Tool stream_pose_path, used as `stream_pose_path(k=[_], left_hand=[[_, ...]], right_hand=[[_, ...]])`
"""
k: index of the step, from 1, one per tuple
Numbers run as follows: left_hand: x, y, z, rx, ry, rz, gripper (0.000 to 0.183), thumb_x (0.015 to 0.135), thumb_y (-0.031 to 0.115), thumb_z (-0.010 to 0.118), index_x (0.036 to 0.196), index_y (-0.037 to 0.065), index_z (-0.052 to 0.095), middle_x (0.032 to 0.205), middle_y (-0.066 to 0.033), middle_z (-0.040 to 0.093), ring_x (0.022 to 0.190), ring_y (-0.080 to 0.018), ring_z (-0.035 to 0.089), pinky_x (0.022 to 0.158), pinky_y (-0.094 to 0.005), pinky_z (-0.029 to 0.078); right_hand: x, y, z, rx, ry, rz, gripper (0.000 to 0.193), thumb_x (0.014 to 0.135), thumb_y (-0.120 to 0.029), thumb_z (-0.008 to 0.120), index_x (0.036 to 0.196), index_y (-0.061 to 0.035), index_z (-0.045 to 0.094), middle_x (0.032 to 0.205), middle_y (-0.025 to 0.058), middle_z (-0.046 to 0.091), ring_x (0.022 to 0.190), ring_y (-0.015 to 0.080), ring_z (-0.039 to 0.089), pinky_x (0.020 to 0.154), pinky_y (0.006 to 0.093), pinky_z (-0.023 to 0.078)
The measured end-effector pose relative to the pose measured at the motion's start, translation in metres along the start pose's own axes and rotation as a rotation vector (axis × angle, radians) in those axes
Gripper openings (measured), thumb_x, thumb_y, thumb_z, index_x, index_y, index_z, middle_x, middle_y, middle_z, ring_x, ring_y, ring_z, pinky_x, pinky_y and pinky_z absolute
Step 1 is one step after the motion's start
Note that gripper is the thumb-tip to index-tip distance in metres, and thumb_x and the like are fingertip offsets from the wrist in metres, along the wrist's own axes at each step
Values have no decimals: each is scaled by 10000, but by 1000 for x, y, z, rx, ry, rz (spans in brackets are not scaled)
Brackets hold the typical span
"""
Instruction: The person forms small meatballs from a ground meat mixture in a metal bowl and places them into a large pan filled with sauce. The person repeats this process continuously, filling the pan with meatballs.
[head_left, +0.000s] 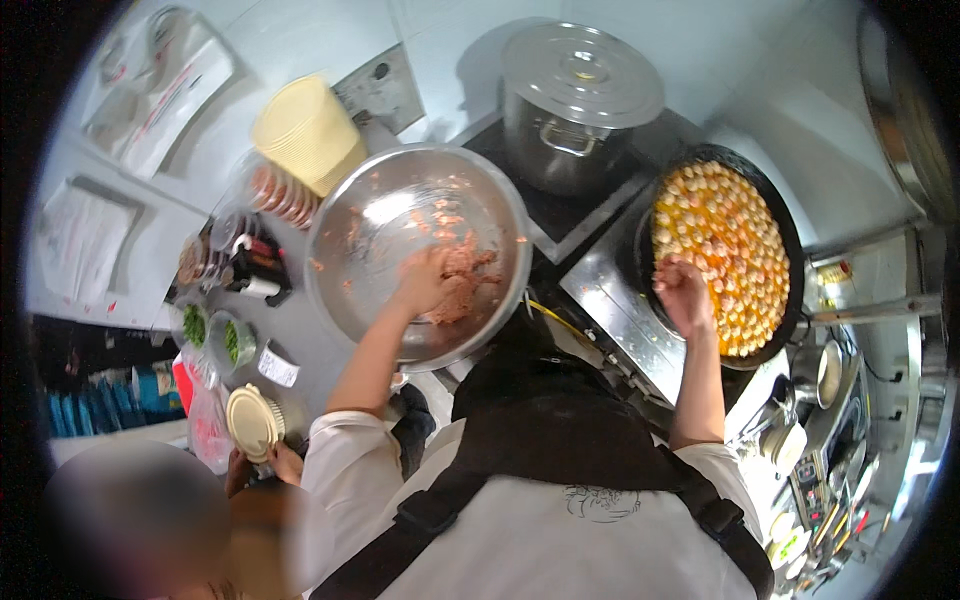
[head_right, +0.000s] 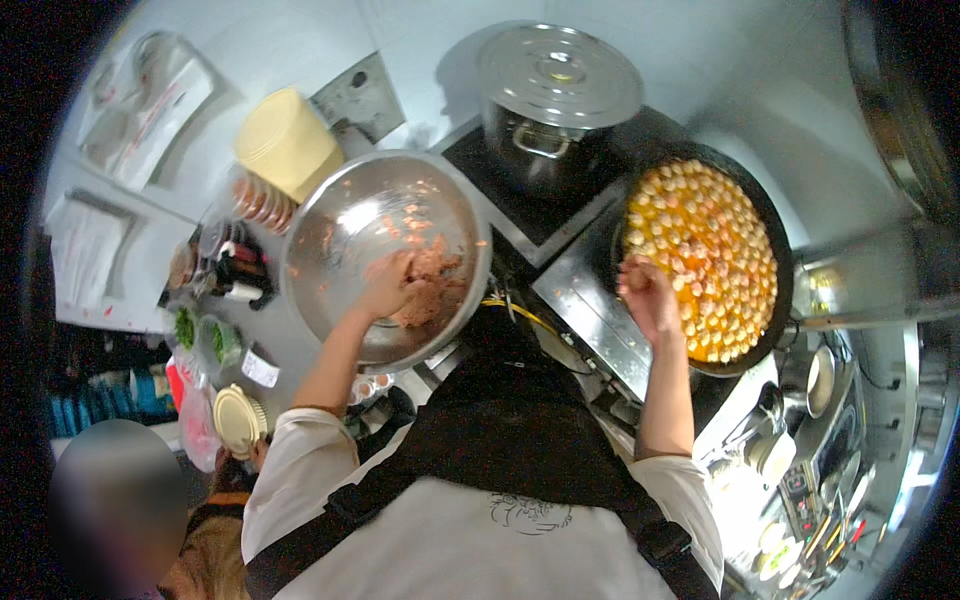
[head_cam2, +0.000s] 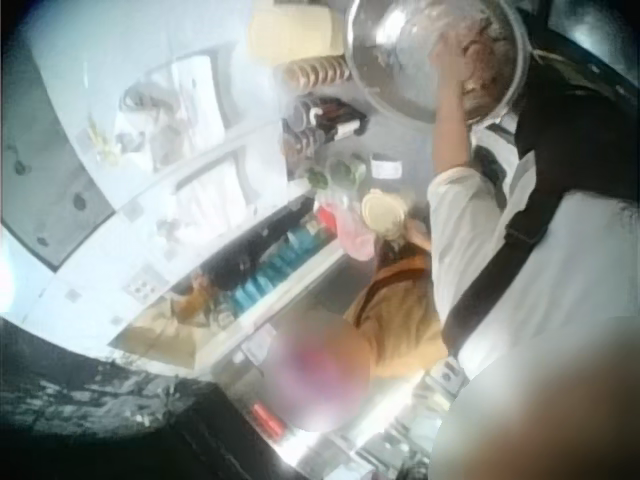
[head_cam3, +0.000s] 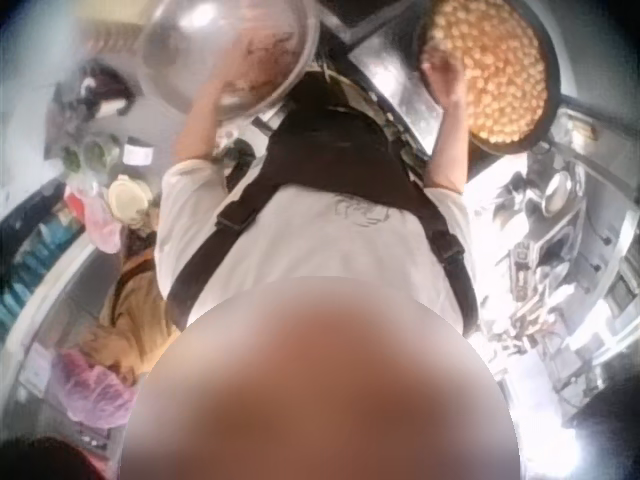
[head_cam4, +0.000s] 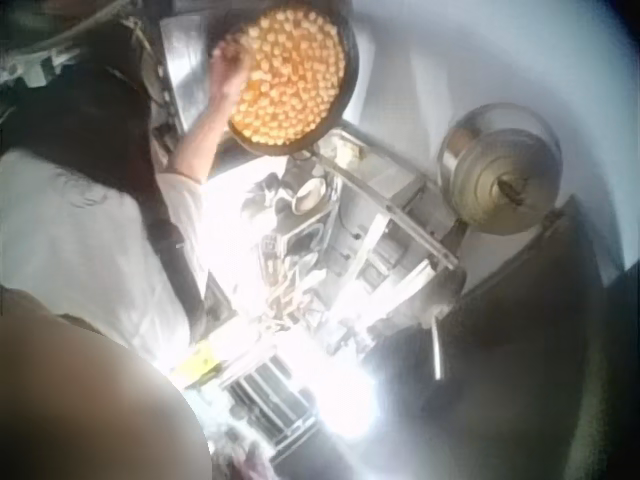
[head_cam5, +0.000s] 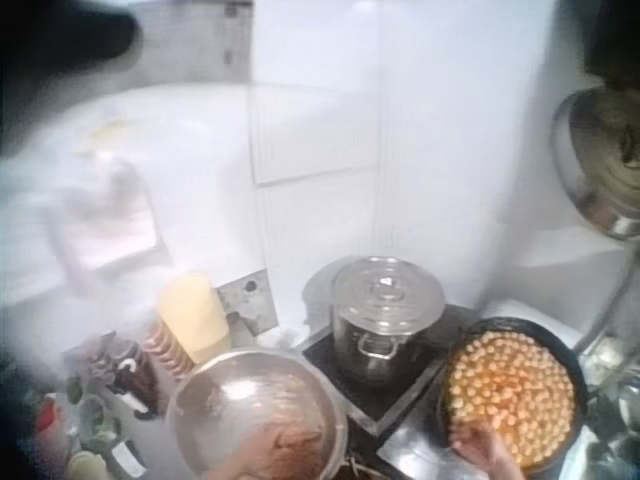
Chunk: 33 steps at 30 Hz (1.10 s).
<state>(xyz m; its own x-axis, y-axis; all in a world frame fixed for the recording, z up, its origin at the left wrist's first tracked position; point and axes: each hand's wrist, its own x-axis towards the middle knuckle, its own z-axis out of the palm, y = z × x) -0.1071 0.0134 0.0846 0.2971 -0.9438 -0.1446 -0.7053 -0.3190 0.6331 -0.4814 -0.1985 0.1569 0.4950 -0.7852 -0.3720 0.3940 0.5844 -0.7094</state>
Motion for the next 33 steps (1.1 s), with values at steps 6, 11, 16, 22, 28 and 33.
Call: stream_pose_path(k=[6, 11, 16, 22, 28, 33], left_hand=[[11, 14, 43, 294, 196, -18, 436, 837, 273, 558, 1250, 164, 472, 1344, -120, 438, 1218, -341, 402, 974, -475, 321], [22, 5, 49, 382, 177, 247, 312, 786, 273, 603, 1055, 116, 580, 1058, -150, 555, 981, -356, 515, 809, -466, 411], [38, -25, 56, 258, 106, 185, 238, 786, 227, 631, 976, 90, 590, 855, -146, 619, 882, -343, 577, 705, -418, 467], [49, 8, 31, -672, 239, 87, 161, 866, 162, 587, 995, 66, 576, 1104, -82, 583, 959, -233, 582, 775, -335, 482], [32, 65, -33, -1590, -33, 104, 343, 928, 380, 479, 992, 49, 541, 1280, -89, 433, 1050, -207, 512, 878, -328, 445], [32, 85, -21, -1349, 525, 74, 121, 828, -3, 623, 932, 29, 569, 895, -56, 630, 721, -93, 572, 613, -209, 473]], right_hand=[[-42, -75, -128, -774, 560, -188, 118, 861, -94, 590, 933, -5, 559, 836, 41, 598, 726, 98, 554, 634, 191, 448], [-28, -99, -162, -822, 662, -165, 661, 842, -509, 573, 1308, -61, 434, 1302, 100, 463, 1221, 249, 397, 962, 454, 342], [-37, -117, -151, -824, 697, -427, 612, 866, -488, 553, 1320, -93, 439, 1333, 65, 456, 1232, 241, 417, 962, 454, 352], [-58, -73, -92, -956, 401, -395, 399, 918, -356, 522, 1171, -48, 547, 1099, 70, 588, 985, 169, 592, 799, 307, 476], [-30, 17, -17, -1011, -45, -168, 294, 920, -226, 525, 1134, -27, 553, 926, 66, 648, 815, 127, 616, 692, 258, 494], [-21, 106, 55, -708, -433, 317, 531, 919, -380, 506, 1307, -43, 378, 1147, 120, 558, 977, 195, 576, 807, 310, 483]])
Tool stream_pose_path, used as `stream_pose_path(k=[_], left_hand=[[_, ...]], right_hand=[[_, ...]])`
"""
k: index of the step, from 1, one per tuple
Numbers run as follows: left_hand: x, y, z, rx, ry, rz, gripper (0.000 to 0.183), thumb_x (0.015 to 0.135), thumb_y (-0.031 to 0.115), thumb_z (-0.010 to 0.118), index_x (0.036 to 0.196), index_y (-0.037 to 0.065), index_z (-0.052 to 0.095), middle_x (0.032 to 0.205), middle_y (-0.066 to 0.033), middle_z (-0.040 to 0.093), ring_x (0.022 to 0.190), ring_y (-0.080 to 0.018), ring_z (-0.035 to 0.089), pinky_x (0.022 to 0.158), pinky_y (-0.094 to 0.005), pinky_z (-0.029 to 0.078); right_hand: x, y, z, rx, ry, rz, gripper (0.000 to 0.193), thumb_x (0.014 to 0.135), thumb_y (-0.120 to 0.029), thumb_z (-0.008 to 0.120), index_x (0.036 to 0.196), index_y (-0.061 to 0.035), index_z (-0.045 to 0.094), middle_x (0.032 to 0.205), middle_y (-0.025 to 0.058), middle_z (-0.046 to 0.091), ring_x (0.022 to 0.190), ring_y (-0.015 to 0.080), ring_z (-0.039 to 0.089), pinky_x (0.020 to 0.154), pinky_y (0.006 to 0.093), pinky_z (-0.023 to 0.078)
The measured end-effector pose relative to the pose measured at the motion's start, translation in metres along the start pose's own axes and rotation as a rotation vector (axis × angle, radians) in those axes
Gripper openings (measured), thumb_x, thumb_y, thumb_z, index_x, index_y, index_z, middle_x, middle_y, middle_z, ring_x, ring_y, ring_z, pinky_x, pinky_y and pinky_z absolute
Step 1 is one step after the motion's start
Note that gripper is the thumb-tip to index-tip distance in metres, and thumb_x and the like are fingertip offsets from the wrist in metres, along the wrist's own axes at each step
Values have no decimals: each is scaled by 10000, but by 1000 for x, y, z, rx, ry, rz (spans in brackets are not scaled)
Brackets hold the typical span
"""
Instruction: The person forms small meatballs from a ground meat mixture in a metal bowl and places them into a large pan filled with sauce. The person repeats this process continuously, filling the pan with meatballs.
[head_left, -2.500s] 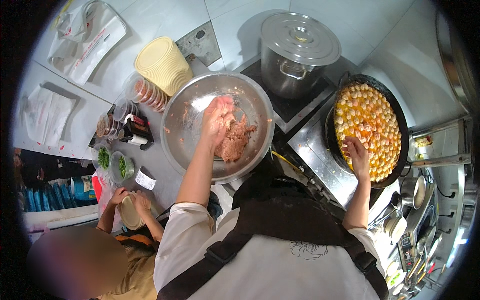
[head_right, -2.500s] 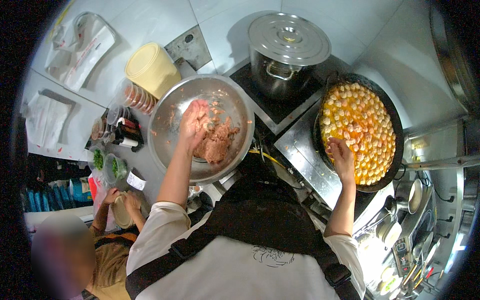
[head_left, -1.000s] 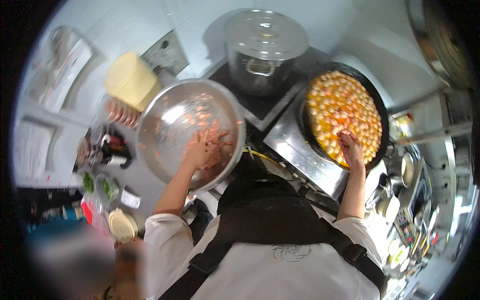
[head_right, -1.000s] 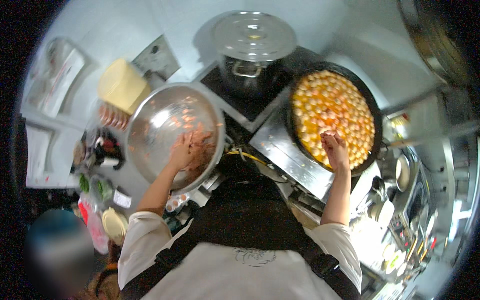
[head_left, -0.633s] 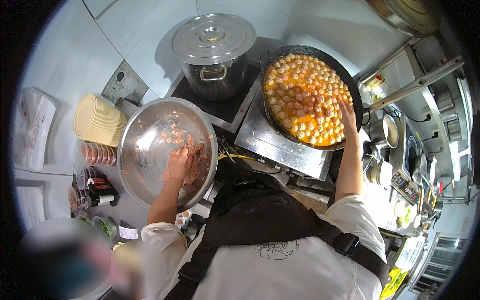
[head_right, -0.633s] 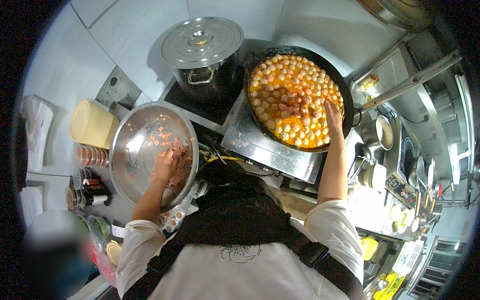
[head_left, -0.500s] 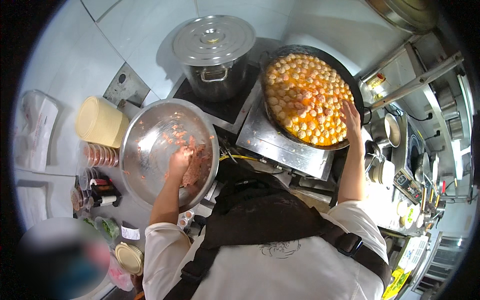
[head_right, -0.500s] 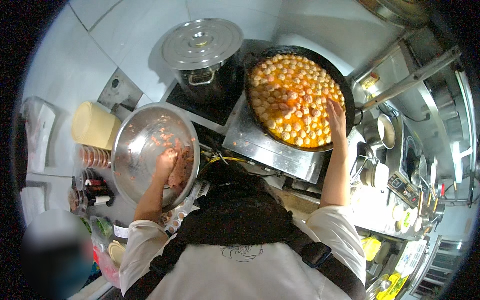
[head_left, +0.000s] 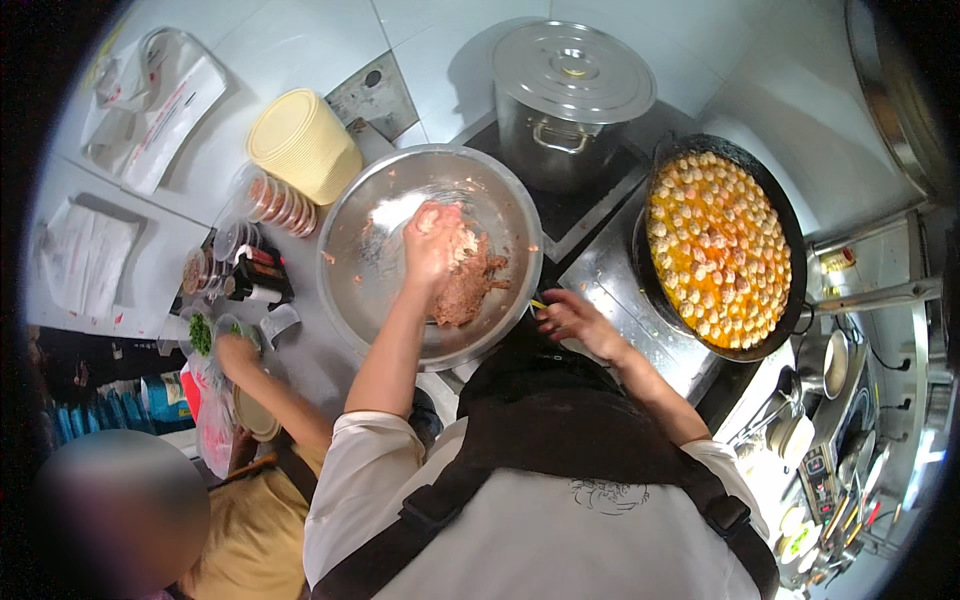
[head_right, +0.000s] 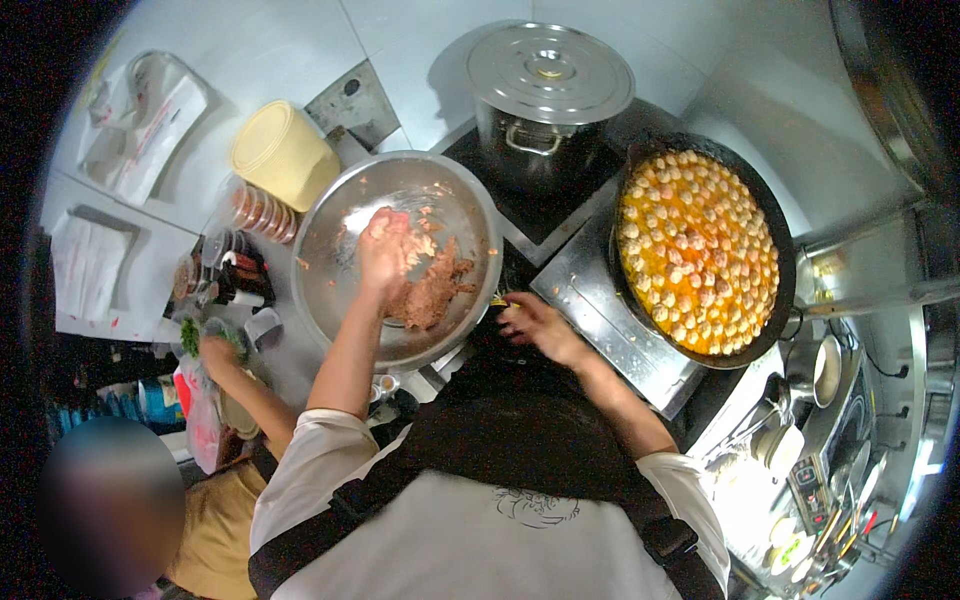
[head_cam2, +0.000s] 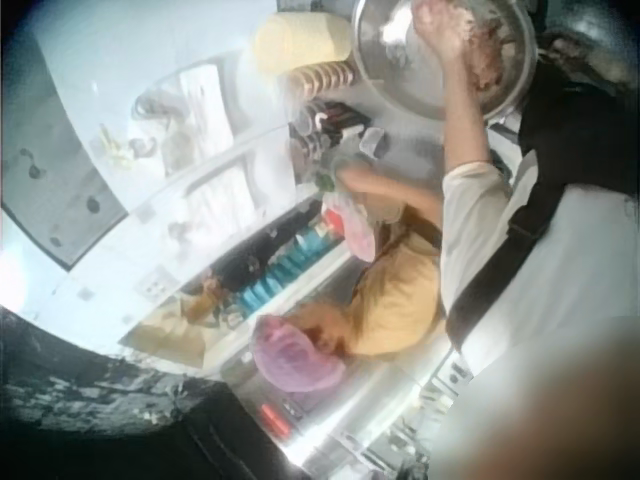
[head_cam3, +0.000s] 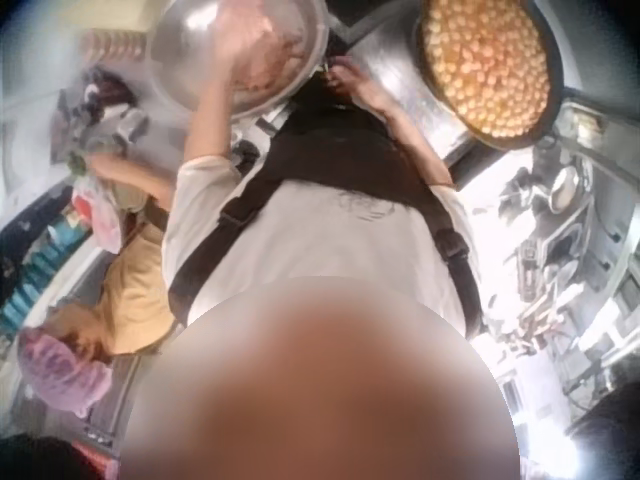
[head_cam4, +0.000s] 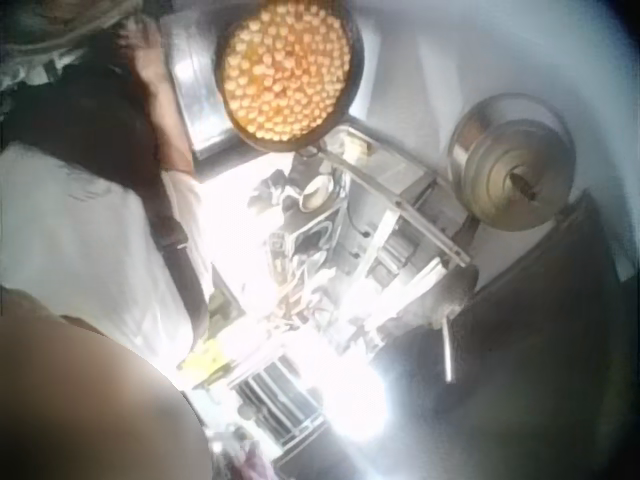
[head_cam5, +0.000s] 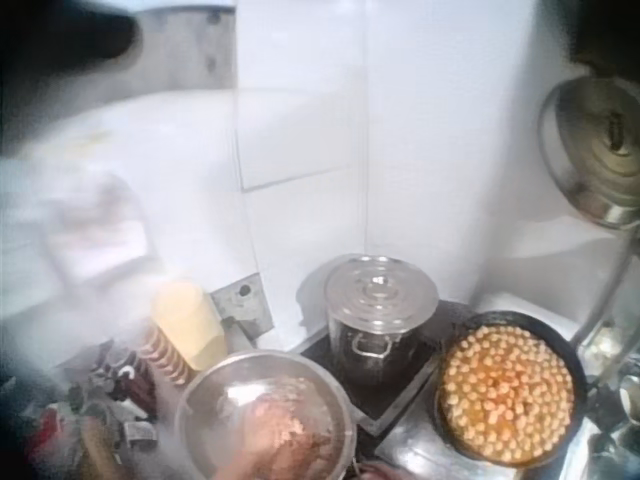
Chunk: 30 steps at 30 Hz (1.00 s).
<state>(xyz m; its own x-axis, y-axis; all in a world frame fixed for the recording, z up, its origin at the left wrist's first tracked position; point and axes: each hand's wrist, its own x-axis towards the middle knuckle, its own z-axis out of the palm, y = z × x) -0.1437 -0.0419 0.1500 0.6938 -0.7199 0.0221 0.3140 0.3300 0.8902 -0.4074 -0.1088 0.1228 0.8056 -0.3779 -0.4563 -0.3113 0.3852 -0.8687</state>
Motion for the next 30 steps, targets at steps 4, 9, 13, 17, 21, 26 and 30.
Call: stream_pose_path(k=[4, 9, 13, 17, 21, 26, 30], left_hand=[[-8, -5, 3, 256, -30, 54, 195, 837, 89, 649, 1008, 27, 577, 906, -31, 616, 810, -90, 570, 676, -216, 471], [-8, 20, -1, -193, -118, -187, 228, 894, 237, 580, 1019, 47, 562, 965, -9, 570, 866, -108, 529, 718, -248, 453], [-2, 26, -1, -165, -246, -65, 68, 902, 118, 553, 921, 54, 539, 871, -17, 543, 796, -107, 529, 724, -274, 464], [-5, 17, 12, -31, -74, 28, 135, 827, -3, 624, 934, 36, 551, 833, -31, 583, 741, -99, 546, 607, -232, 461], [-2, 30, 14, -128, -83, -124, 121, 838, 5, 612, 931, 46, 547, 853, -40, 593, 709, -101, 553, 587, -230, 465], [4, 39, 10, -61, -26, -95, 105, 845, 61, 630, 855, 52, 526, 802, -1, 577, 672, -97, 551, 615, -235, 479], [-3, 19, 25, 117, -166, 170, 88, 836, 49, 625, 903, 42, 569, 801, -31, 604, 713, -136, 576, 686, -268, 485]], right_hand=[[33, 3, 29, 85, -20, -5, 343, 902, -273, 560, 1117, -18, 479, 993, 95, 588, 867, 178, 599, 730, 292, 502], [58, 2, 11, 94, 122, -104, 156, 894, -135, 544, 957, 5, 522, 791, 72, 599, 663, 144, 595, 593, 269, 508], [63, -5, 3, 99, 196, -151, 137, 899, -129, 548, 953, -6, 520, 770, 59, 596, 622, 118, 569, 565, 242, 479], [44, -13, -5, 59, 198, -146, 234, 913, -127, 528, 1121, -20, 516, 838, 54, 611, 707, 106, 573, 626, 238, 478], [20, -15, -22, -43, 260, -117, 300, 913, -131, 527, 1193, -33, 487, 885, 49, 614, 742, 103, 573, 660, 241, 480], [6, -36, -25, -164, 303, -259, 290, 902, -129, 534, 1175, -33, 506, 871, 33, 618, 710, 95, 576, 639, 234, 481], [10, -83, 0, -352, 377, -482, 308, 832, -84, 611, 1129, -36, 548, 869, 43, 620, 708, 97, 585, 628, 251, 493]])
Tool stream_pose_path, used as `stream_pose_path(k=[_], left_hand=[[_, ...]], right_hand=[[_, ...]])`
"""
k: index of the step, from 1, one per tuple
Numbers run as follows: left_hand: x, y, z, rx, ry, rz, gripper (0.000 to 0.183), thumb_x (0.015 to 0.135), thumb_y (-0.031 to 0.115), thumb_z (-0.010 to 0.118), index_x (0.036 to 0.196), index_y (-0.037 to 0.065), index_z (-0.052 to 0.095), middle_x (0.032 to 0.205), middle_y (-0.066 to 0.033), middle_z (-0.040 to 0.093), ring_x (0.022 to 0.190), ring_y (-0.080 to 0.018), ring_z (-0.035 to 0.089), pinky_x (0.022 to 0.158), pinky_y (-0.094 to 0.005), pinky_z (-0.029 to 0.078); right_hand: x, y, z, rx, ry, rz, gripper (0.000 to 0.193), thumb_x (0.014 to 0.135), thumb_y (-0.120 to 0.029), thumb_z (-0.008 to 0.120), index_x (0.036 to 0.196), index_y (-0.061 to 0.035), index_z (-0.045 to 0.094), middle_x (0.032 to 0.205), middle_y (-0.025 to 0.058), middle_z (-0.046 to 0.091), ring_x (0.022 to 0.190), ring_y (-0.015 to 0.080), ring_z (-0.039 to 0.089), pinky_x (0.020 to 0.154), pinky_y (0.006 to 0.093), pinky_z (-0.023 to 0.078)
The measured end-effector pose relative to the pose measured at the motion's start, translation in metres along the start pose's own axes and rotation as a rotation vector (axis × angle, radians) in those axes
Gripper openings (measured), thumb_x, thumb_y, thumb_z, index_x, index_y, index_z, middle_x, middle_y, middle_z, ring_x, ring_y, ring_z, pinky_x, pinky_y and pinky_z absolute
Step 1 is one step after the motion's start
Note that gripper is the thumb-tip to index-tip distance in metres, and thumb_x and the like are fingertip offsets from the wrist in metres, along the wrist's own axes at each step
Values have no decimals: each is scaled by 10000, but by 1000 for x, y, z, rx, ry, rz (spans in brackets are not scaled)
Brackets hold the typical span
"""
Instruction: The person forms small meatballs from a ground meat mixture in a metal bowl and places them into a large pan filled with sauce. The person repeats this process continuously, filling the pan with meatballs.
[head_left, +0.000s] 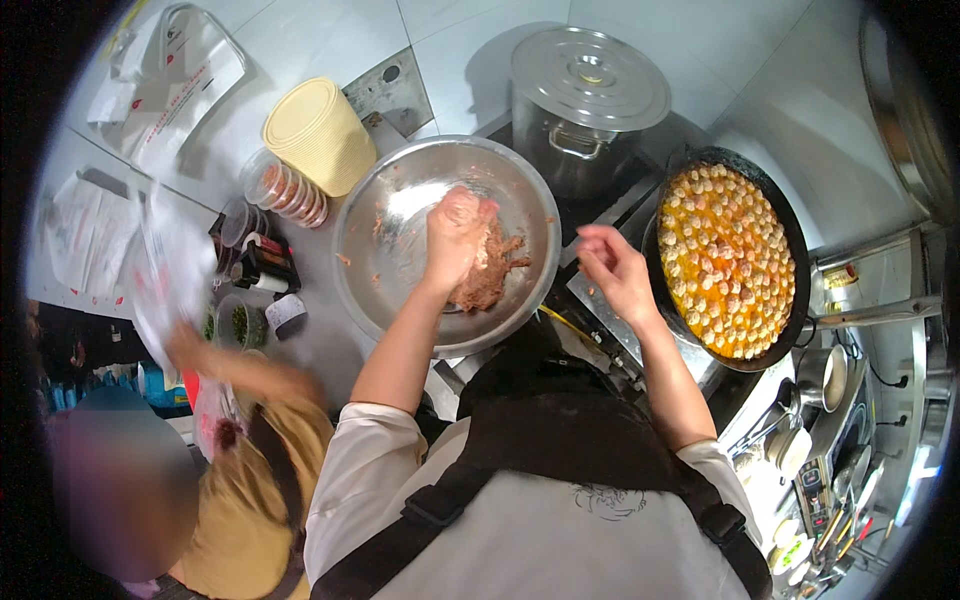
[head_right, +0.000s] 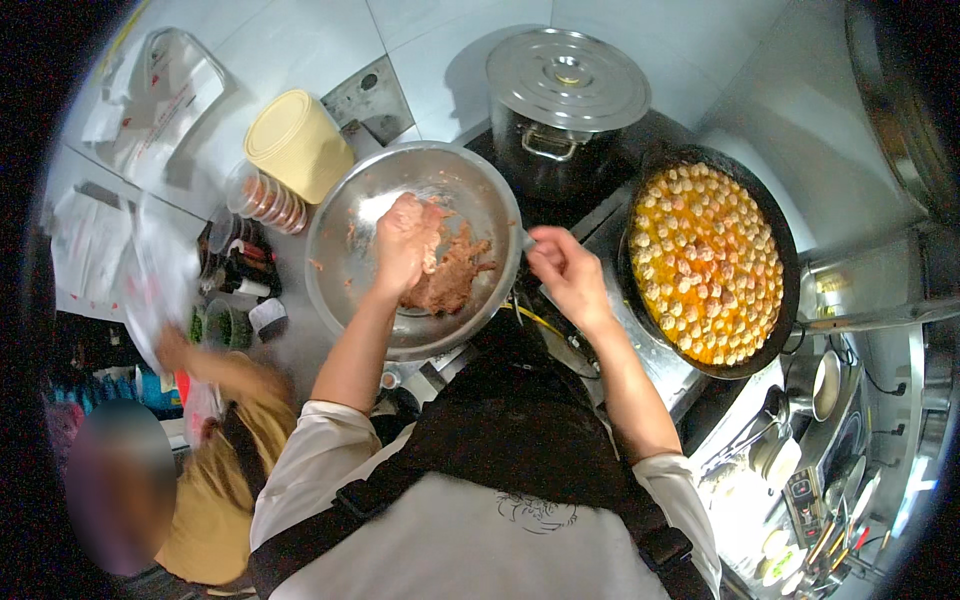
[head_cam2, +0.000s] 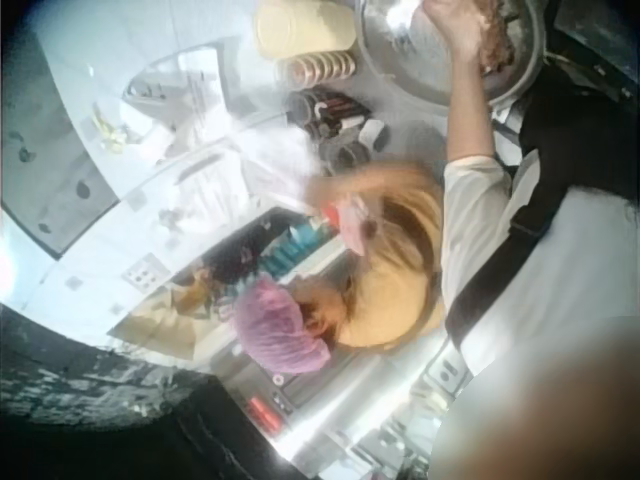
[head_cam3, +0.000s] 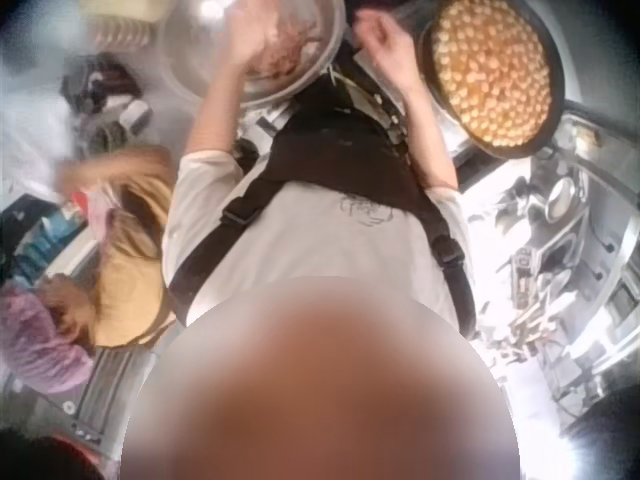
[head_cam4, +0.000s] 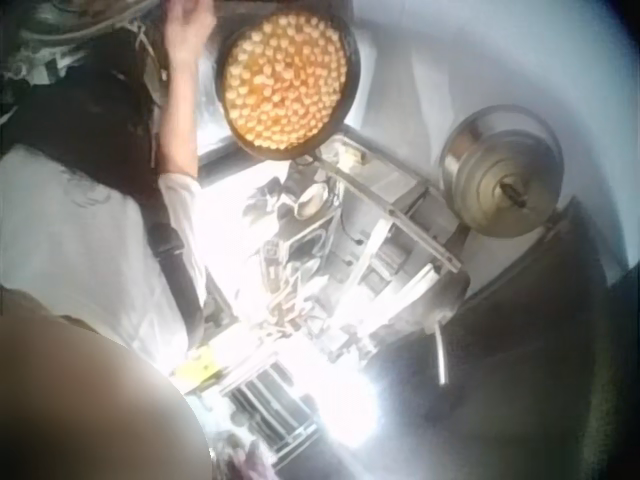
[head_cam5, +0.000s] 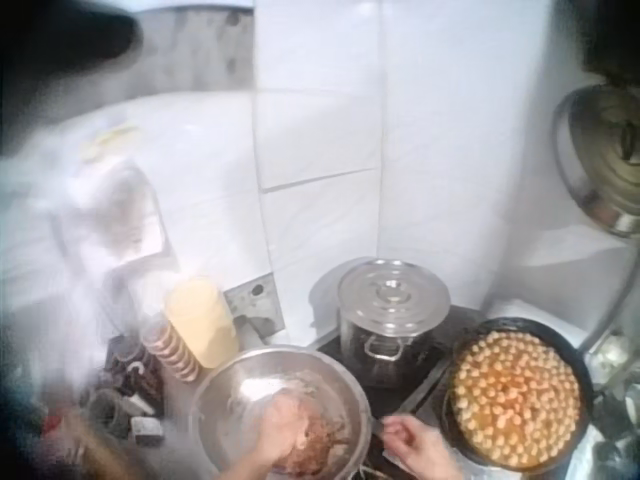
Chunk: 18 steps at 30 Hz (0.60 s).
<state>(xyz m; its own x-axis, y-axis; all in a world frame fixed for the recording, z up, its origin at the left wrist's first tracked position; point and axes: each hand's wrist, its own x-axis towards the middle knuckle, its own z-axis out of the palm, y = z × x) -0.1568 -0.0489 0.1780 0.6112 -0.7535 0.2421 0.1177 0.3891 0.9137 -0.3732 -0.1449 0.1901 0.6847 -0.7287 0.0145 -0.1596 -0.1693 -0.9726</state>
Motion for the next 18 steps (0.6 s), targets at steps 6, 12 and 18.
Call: stream_pose_path(k=[6, 12, 18], left_hand=[[-9, -4, 16, 731, -311, 112, 92, 820, 44, 550, 889, -3, 588, 798, -163, 629, 778, -276, 618, 735, -364, 465], [-20, -22, 21, 903, -501, 127, 142, 819, 99, 524, 925, 11, 558, 837, -188, 614, 804, -378, 588, 701, -406, 459], [-29, -30, -9, 986, -748, -67, 244, 823, 194, 567, 1021, 52, 556, 960, -145, 605, 937, -330, 572, 766, -418, 444]], right_hand=[[30, -58, 44, -267, -35, -520, 429, 671, -101, 731, 1069, -40, 583, 990, 159, 590, 784, 332, 609, 718, 371, 516], [30, -30, 38, -359, -13, -307, 202, 703, -92, 657, 892, -31, 619, 818, 137, 620, 742, 278, 616, 677, 344, 511], [-18, 41, -61, 1008, 164, 373, 183, 829, -61, 469, 1008, -28, 493, 907, 132, 569, 785, 202, 572, 727, 302, 501]])
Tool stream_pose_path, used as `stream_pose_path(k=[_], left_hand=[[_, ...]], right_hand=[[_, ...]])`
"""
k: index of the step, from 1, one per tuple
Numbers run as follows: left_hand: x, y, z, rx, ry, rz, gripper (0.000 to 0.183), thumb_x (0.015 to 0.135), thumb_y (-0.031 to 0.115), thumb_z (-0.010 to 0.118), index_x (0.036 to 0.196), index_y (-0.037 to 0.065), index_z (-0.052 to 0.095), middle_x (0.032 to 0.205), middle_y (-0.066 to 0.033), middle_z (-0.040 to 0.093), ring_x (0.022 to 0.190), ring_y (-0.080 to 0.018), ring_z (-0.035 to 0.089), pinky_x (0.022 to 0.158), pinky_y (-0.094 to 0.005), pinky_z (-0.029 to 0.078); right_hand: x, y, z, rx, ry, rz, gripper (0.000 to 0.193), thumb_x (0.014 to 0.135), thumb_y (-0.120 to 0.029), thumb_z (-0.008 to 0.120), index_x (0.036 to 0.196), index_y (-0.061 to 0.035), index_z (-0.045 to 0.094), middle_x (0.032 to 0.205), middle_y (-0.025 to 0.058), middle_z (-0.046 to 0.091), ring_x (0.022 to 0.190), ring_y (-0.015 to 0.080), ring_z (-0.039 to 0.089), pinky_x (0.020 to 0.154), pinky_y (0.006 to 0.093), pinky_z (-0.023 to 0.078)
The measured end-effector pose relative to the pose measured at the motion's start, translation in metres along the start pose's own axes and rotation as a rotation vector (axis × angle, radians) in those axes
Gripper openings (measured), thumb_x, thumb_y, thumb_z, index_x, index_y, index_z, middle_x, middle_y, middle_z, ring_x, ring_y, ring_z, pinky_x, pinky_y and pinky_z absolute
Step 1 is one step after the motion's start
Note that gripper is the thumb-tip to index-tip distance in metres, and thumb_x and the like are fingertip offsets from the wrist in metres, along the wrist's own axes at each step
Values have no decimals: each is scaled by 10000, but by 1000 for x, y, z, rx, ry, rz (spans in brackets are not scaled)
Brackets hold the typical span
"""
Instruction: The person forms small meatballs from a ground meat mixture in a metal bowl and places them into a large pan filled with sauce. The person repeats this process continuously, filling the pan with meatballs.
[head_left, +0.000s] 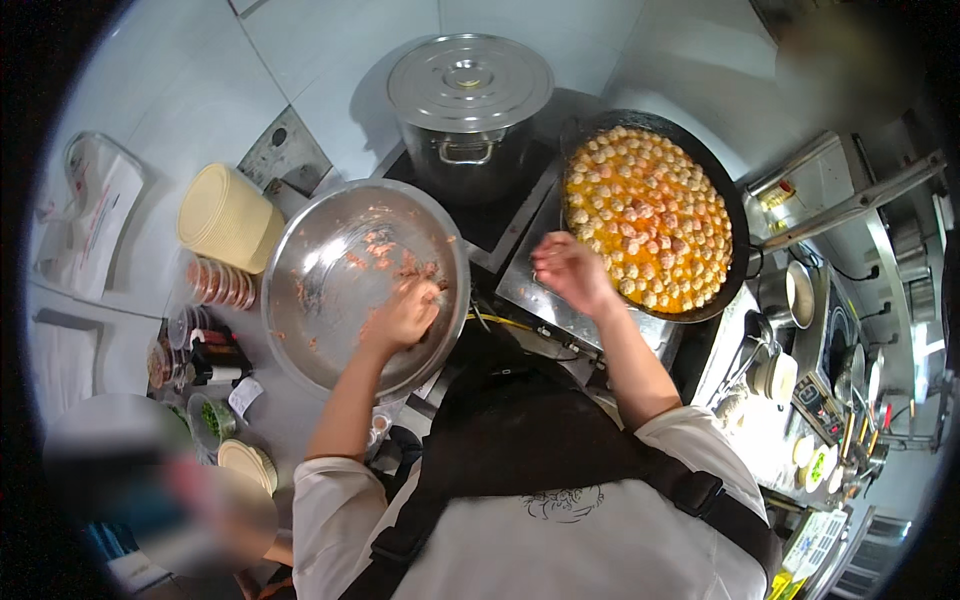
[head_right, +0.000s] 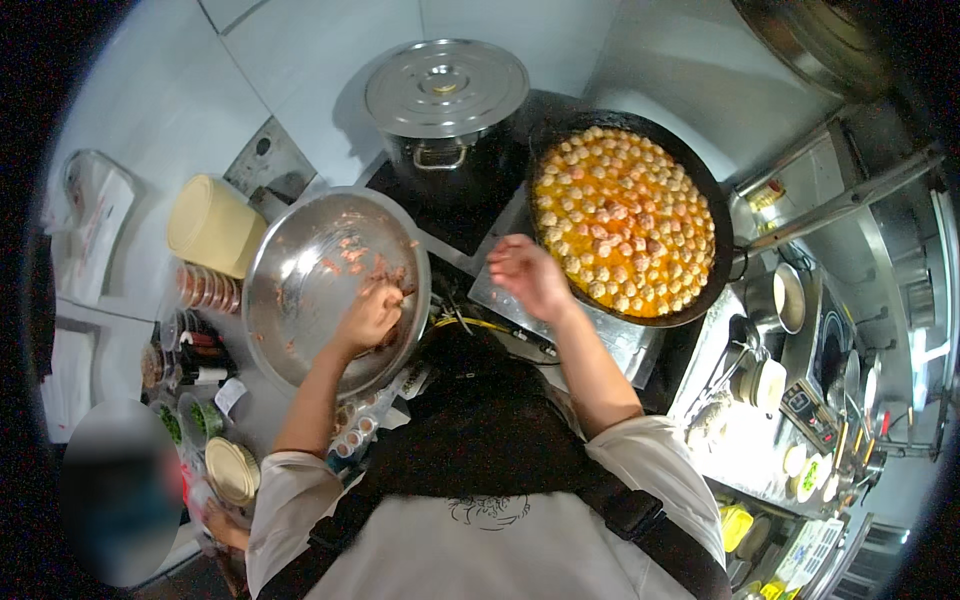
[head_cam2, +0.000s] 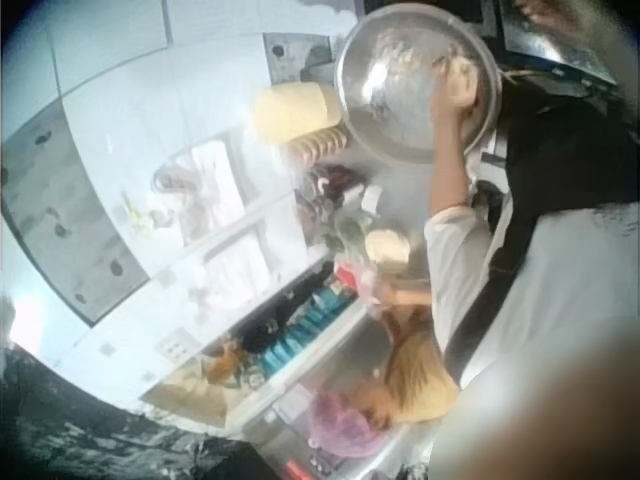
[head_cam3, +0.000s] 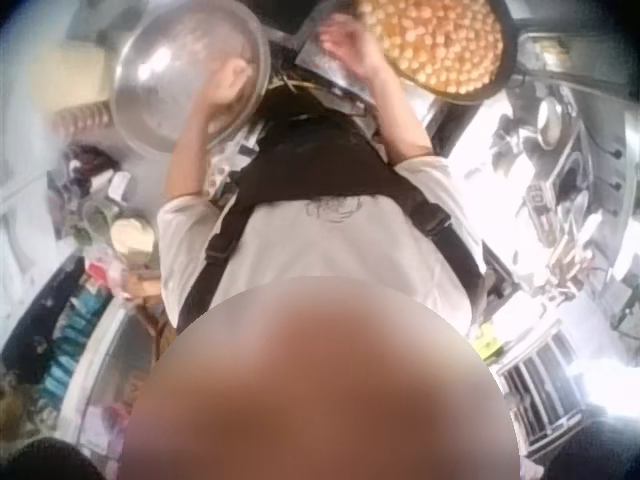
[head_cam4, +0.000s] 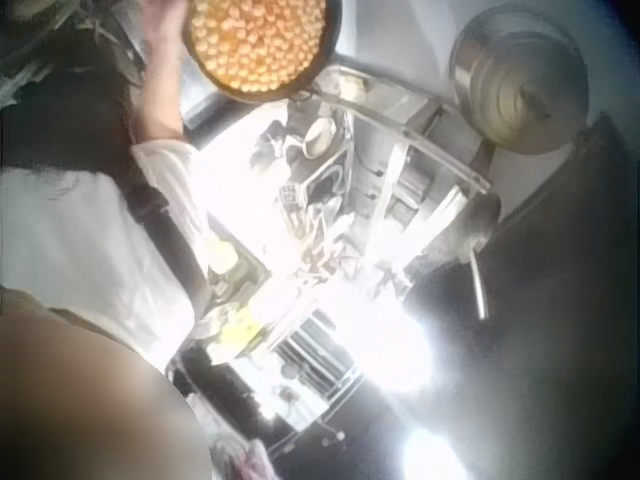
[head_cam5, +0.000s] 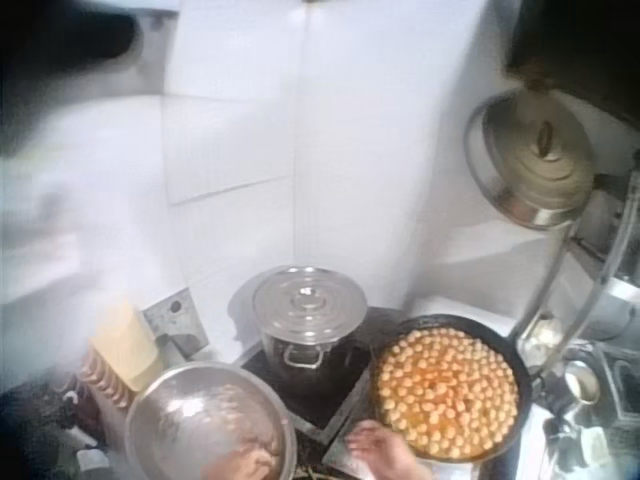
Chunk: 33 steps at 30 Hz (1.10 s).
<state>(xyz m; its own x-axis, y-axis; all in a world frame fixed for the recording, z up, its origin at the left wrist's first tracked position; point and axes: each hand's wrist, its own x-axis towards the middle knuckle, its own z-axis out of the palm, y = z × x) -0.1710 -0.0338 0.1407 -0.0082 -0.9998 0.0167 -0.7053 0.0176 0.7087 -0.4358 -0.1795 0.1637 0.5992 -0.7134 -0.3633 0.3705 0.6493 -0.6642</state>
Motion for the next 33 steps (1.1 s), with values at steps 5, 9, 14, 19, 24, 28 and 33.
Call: stream_pose_path(k=[5, 9, 14, 19, 24, 28, 33], left_hand=[[-26, -24, 9, 459, -56, 284, 180, 738, 175, 605, 907, 113, 612, 1032, -39, 586, 947, -281, 551, 794, -419, 446], [-15, -56, 18, 535, -7, 449, 184, 733, 187, 597, 908, 142, 628, 1059, -27, 584, 940, -258, 559, 799, -411, 454], [-4, -108, 42, 656, 80, 154, 195, 749, 106, 592, 942, 77, 609, 931, -79, 601, 953, -263, 570, 796, -402, 453], [20, -127, 49, -201, 216, -227, 219, 880, 265, 537, 949, 61, 580, 1026, -61, 616, 966, -249, 567, 794, -394, 472], [14, -63, 6, -1144, 423, -183, 291, 959, 269, 447, 1038, 7, 546, 1272, -95, 489, 1125, -217, 498, 954, -383, 402], [12, -24, -42, -1580, 371, -26, 233, 906, 269, 564, 912, 37, 562, 1187, -105, 523, 1094, -203, 501, 898, -346, 435], [18, -10, -38, -1139, 728, -114, 108, 870, 139, 618, 846, 48, 566, 874, -21, 579, 781, -95, 528, 697, -234, 437]], right_hand=[[-56, -55, -117, -661, 397, -296, 135, 846, -80, 600, 964, -16, 585, 783, 67, 616, 741, 145, 602, 662, 267, 500], [-51, -79, -158, -1191, 671, -236, 338, 844, -256, 635, 1044, 13, 593, 881, 96, 654, 830, 184, 610, 762, 299, 469], [-53, -100, -150, -1062, 639, -487, 516, 884, -420, 557, 1206, -18, 529, 1161, 140, 583, 1099, 223, 535, 917, 321, 398], [-84, -94, -121, -966, 592, -451, 426, 917, -369, 527, 1195, -47, 543, 1142, 85, 583, 1059, 186, 545, 865, 315, 430], [-81, -70, -94, -833, 539, -393, 354, 933, -327, 502, 1143, -51, 566, 1065, 53, 599, 911, 141, 595, 757, 275, 472], [-64, -56, -73, -873, 353, -403, 325, 933, -304, 506, 1110, -38, 569, 1036, 47, 596, 856, 134, 592, 742, 277, 476], [-47, -47, -55, -1032, 269, -430, 300, 935, -263, 506, 1092, -17, 575, 990, 54, 621, 819, 137, 620, 705, 260, 490]])
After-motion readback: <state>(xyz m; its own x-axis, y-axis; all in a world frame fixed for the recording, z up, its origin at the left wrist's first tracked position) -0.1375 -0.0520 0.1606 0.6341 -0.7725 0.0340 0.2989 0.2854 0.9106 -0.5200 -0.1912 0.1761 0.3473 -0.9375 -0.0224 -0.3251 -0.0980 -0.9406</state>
